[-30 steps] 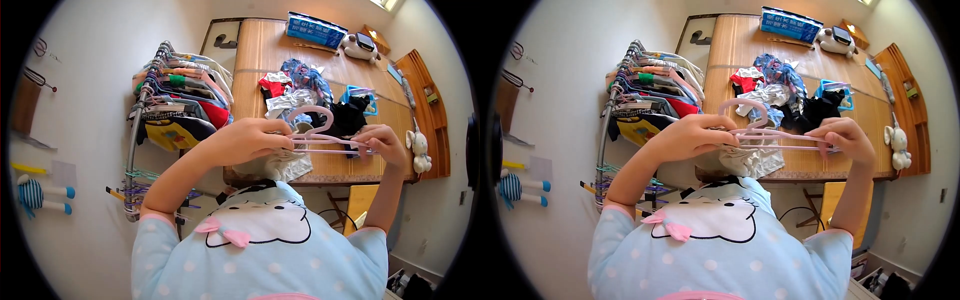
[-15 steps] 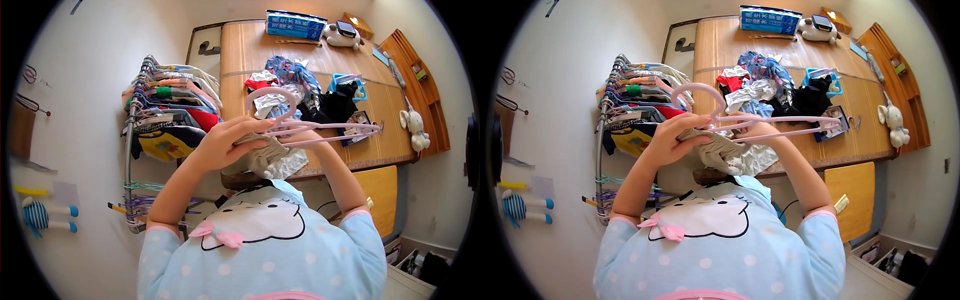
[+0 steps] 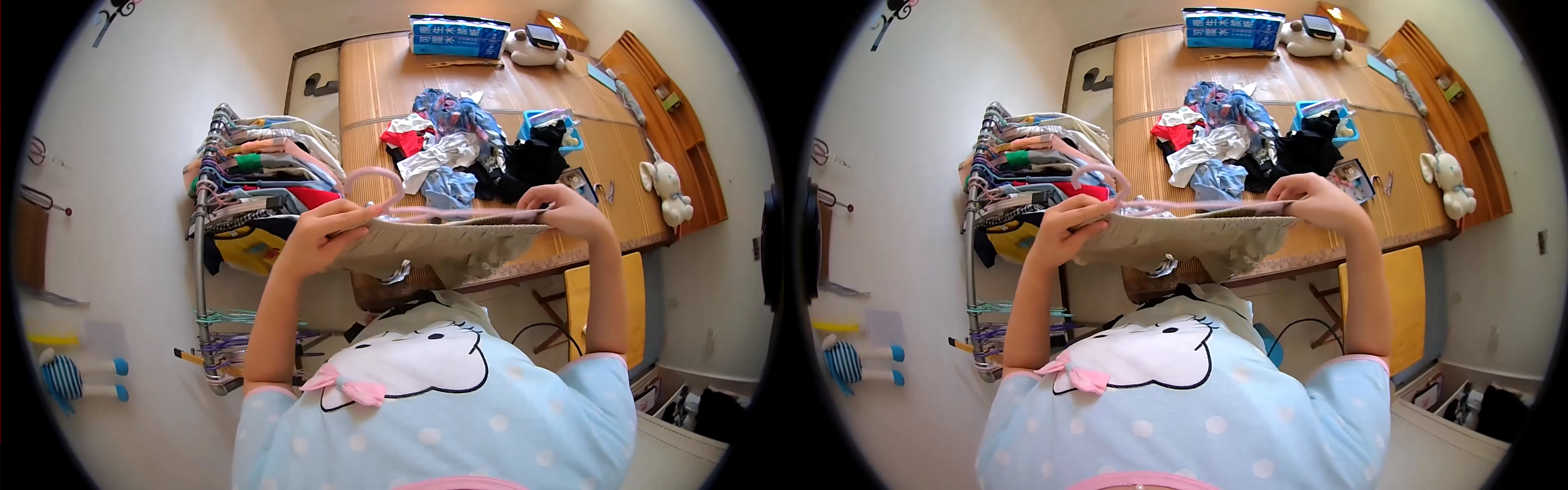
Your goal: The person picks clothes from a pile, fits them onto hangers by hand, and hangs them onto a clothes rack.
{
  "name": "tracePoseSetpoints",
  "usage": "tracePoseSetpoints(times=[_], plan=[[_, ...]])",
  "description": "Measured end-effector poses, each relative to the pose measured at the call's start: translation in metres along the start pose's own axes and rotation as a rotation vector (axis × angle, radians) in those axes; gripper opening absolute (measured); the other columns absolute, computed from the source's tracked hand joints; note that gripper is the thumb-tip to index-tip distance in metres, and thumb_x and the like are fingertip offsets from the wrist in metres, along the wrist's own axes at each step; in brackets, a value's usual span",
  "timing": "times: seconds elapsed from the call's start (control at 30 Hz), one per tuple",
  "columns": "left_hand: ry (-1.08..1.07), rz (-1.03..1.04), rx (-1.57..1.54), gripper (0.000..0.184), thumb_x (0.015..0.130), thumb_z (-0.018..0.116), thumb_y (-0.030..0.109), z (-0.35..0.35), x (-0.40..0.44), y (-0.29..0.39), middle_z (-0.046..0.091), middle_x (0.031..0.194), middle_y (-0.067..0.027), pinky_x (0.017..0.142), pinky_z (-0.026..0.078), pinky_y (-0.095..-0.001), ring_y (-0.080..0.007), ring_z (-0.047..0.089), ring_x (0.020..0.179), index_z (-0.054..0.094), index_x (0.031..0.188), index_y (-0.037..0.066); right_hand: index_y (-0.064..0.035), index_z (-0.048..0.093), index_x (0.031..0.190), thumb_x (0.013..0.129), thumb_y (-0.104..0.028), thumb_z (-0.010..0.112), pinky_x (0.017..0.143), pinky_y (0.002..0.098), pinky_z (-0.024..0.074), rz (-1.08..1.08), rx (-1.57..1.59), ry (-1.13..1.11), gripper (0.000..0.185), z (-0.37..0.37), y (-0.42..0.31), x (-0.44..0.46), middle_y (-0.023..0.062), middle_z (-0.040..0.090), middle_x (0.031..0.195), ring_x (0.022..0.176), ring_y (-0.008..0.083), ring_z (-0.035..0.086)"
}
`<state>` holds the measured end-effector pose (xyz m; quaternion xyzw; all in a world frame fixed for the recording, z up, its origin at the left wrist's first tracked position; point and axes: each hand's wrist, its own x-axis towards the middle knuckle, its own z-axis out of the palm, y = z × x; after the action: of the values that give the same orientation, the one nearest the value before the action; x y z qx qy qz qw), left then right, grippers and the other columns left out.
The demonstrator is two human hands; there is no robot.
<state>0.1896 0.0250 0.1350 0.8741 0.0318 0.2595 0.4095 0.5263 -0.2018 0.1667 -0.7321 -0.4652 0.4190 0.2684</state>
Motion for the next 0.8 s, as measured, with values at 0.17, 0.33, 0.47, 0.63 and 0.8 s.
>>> tracePoseSetpoints(times=[0.17,0.33,0.47,0.63,0.8], plan=[[-0.168,0.082,0.16,0.037,0.08,0.068,0.006,0.002,0.017,0.021,0.065,0.086,-0.007,0.064,0.05,-0.0293,-0.0193,0.063,0.072,0.067,0.116,0.014,-0.0036,0.066,0.094,0.07,-0.001,0.055,0.055,0.0205,0.0443,0.092,-0.005,0.052,0.026,0.003,-0.031,-0.022,0.002,0.062,0.077,0.065,0.0064,0.054],[0.046,0.169,0.174,0.038,0.078,0.07,0.002,0.025,0.044,0.028,0.065,0.087,-0.0064,0.064,0.05,-0.0279,-0.0183,0.064,0.075,0.068,0.114,0.012,-0.0051,0.063,0.101,0.071,-0.001,0.058,0.055,0.0153,0.0405,-0.149,0.19,0.101,0.031,0.024,-0.066,-0.009,-0.0017,0.058,0.083,0.066,-0.0002,0.051],[0.23,0.229,0.097,0.033,0.076,0.07,-0.003,0.006,0.046,0.025,0.067,0.091,-0.009,0.066,0.051,-0.026,-0.0182,0.065,0.076,0.07,0.108,0.005,-0.0024,0.06,0.107,0.077,-0.013,0.069,0.063,0.0245,0.0455,-0.434,0.017,0.227,0.033,0.007,-0.099,-0.037,0.0047,0.058,0.085,0.071,0.0126,0.056],[0.303,0.192,0.06,0.035,0.077,0.069,-0.003,-0.018,0.047,0.039,0.069,0.092,-0.0098,0.067,0.051,-0.0253,-0.0185,0.066,0.078,0.069,0.111,0.005,-0.0053,0.056,0.096,0.084,-0.021,0.067,0.058,0.0383,0.0459,-0.513,-0.699,0.46,0.022,0.038,-0.118,-0.036,0.0141,0.059,0.075,0.066,0.033,0.058],[0.325,0.265,0.111,0.041,0.081,0.065,-0.003,-0.035,0.046,0.054,0.069,0.096,-0.0099,0.074,0.051,-0.0278,-0.02,0.065,0.08,0.063,0.121,0.005,-0.006,0.057,0.093,0.087,-0.019,0.063,0.057,0.038,0.0465,-0.591,-0.584,0.401,0.015,0.056,-0.157,-0.025,0.0122,0.062,0.078,0.067,0.0317,0.061]])
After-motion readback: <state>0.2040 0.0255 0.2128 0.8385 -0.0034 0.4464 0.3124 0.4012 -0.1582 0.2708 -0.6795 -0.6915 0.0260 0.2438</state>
